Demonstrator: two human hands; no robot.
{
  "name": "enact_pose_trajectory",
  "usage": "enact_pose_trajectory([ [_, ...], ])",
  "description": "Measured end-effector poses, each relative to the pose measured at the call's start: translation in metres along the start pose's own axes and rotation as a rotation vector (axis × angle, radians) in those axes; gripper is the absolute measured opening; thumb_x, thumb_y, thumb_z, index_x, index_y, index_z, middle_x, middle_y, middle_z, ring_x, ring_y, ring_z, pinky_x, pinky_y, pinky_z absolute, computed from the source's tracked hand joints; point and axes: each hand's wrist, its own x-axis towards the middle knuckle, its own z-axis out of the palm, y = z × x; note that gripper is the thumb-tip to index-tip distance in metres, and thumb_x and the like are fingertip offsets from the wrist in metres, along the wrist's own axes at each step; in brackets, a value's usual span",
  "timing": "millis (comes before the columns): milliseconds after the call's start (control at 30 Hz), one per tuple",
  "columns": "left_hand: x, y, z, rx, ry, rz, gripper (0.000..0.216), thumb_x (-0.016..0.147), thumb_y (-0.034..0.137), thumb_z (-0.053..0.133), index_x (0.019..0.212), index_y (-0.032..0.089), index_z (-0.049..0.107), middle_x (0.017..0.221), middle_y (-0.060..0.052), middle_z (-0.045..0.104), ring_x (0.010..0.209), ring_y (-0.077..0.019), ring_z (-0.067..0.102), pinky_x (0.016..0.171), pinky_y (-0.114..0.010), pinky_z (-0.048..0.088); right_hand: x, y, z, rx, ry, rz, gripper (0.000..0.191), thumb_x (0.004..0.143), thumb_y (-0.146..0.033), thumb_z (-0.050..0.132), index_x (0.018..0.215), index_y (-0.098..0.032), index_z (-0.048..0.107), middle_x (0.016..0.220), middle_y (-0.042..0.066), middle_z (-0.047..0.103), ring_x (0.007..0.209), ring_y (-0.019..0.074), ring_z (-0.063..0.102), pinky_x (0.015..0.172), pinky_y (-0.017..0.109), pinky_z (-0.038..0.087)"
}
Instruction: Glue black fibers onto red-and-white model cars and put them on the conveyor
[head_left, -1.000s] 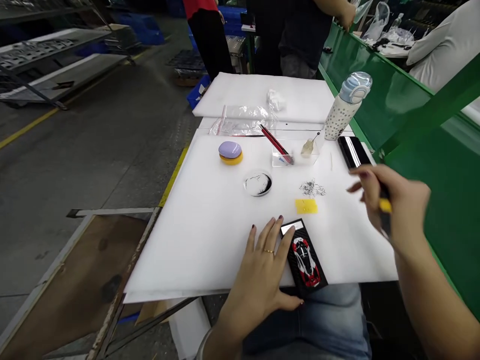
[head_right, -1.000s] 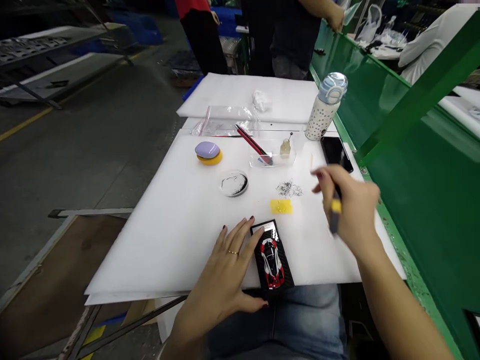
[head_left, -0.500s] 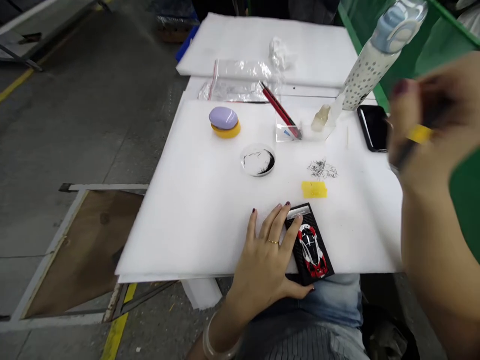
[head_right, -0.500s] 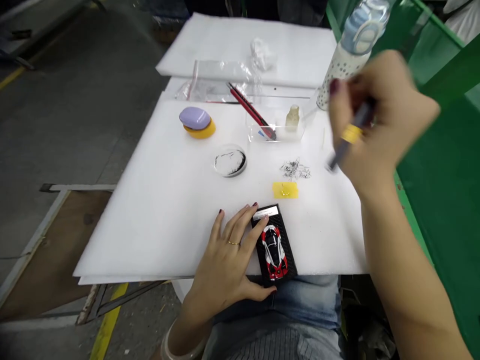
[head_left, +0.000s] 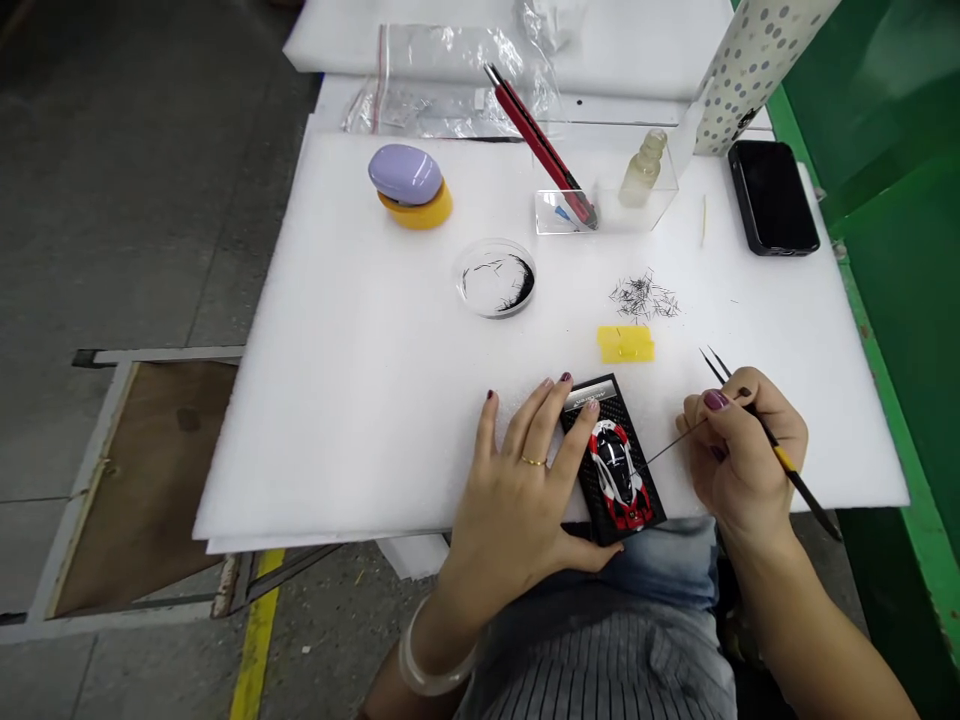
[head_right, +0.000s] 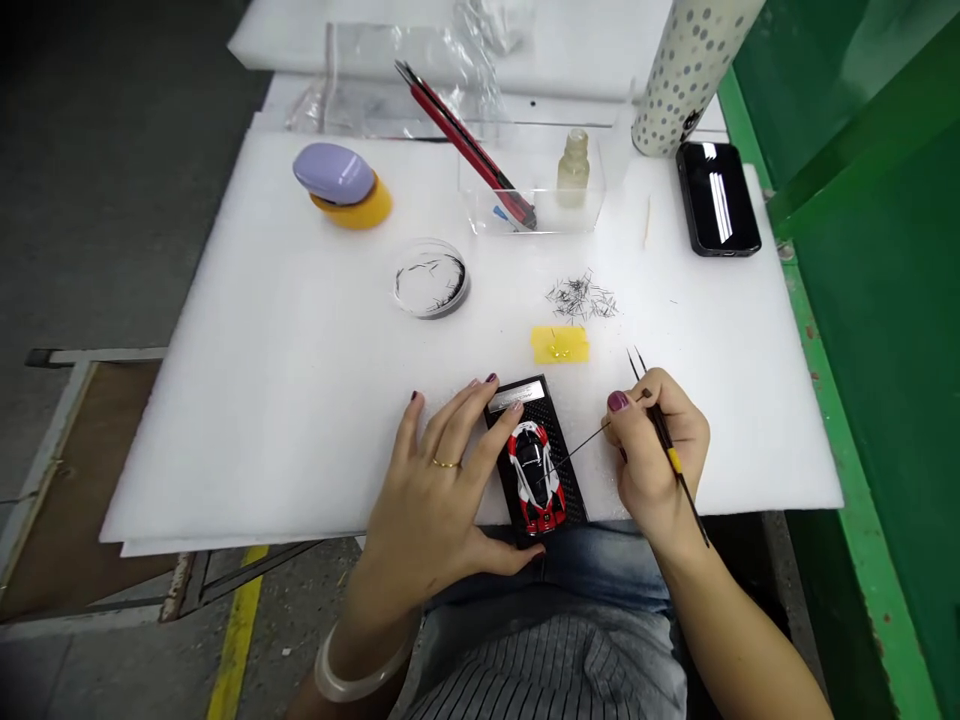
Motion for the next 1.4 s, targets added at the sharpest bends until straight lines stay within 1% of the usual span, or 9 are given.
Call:
enact_pose_trajectory([
  [367,-0.001,0.000,-0.001,-0.057,0.003,-0.031,0.118,0.058,0.078,0.081,0.145,0.009,0.042,0.155,-0.026,0.048,0.144,-0.0403,0.046,0.129,-0.058,0.007,0.002,-0.005,0.000,0.029,0.009,-0.065,0.036,0.086,-0.024,0.069,0.065,-0.023,0.040,0.049,-0.009,0.024,0.043,0.0079,0.019,0.043,0.024,0.019],
  [567,-0.009,-0.006,-0.004,-0.340,0.134,0.021,0.099,0.069,0.084,0.059,0.133,0.010,0.046,0.146,-0.025,0.057,0.139,-0.0368,0.053,0.123,-0.057,0.033,0.069,-0.054,-0.001,-0.412,0.141,-0.649,0.027,0.089,-0.033,0.071,0.071,-0.023,0.053,0.054,-0.006,0.044,0.045,0.0102,0.038,0.046,0.027,0.027],
  [667,-0.007,-0.003,-0.001,-0.326,0.306,-0.040,0.091,0.079,0.088,0.044,0.130,0.014,0.054,0.126,-0.019,0.065,0.116,-0.0340,0.066,0.098,-0.052,0.055,0.121,-0.076,0.014,-0.606,0.138,-0.909,0.028,0.093,-0.035,0.066,0.071,-0.022,0.053,0.059,-0.004,0.047,0.052,0.0106,0.040,0.053,0.029,0.030],
  [767,-0.001,0.006,0.002,-0.390,0.479,-0.129,0.080,0.082,0.089,0.039,0.114,0.018,0.060,0.101,-0.010,0.065,0.090,-0.0263,0.067,0.073,-0.041,0.058,0.165,-0.078,0.035,-0.658,0.156,-0.995,0.027,0.092,-0.035,0.063,0.070,-0.023,0.052,0.058,-0.004,0.046,0.053,0.0113,0.038,0.056,0.030,0.032],
  [867,0.007,0.016,0.004,-0.503,0.621,-0.189,0.065,0.085,0.084,0.046,0.096,0.021,0.054,0.085,-0.005,0.060,0.075,-0.0212,0.062,0.061,-0.035,0.053,0.189,-0.065,0.051,-0.744,0.143,-0.901,0.030,0.094,-0.042,0.060,0.072,-0.024,0.052,0.057,-0.004,0.044,0.052,0.0131,0.038,0.058,0.031,0.033],
  [1000,0.014,0.021,0.002,-0.540,0.640,-0.213,0.061,0.087,0.082,0.047,0.091,0.021,0.051,0.080,-0.001,0.055,0.070,-0.0179,0.057,0.056,-0.031,0.049,0.193,-0.058,0.053,-0.886,-0.009,-0.678,0.040,0.090,-0.060,0.065,0.075,-0.024,0.059,0.057,-0.002,0.047,0.053,0.0149,0.045,0.060,0.032,0.033],
  [1100,0.016,0.022,-0.002,-0.534,0.642,-0.211,0.059,0.087,0.080,0.049,0.090,0.021,0.052,0.079,-0.001,0.053,0.070,-0.0173,0.055,0.056,-0.030,0.047,0.179,-0.067,0.038,-0.779,-0.080,-0.651,0.048,0.090,-0.070,0.061,0.083,-0.023,0.066,0.059,0.000,0.057,0.055,0.0164,0.050,0.061,0.034,0.037],
  [1267,0.019,0.025,-0.004,-0.565,0.703,-0.255,0.052,0.090,0.072,0.054,0.093,0.020,0.054,0.082,-0.002,0.056,0.076,-0.0188,0.058,0.063,-0.032,0.049,0.149,-0.073,-0.002,-0.482,-0.294,-0.418,0.078,0.093,-0.084,0.026,0.091,-0.024,0.076,0.062,0.004,0.060,0.057,0.0168,0.051,0.056,0.033,0.039],
  [1400,0.021,0.026,0.004,-0.645,0.743,-0.250,0.054,0.089,0.074,0.055,0.094,0.020,0.057,0.080,-0.002,0.057,0.075,-0.0191,0.060,0.064,-0.033,0.052,0.140,-0.056,-0.018,-0.491,-0.426,-0.243,0.055,0.082,-0.077,0.065,0.093,-0.024,0.077,0.078,0.005,0.070,0.071,0.0170,0.063,0.066,0.033,0.051],
])
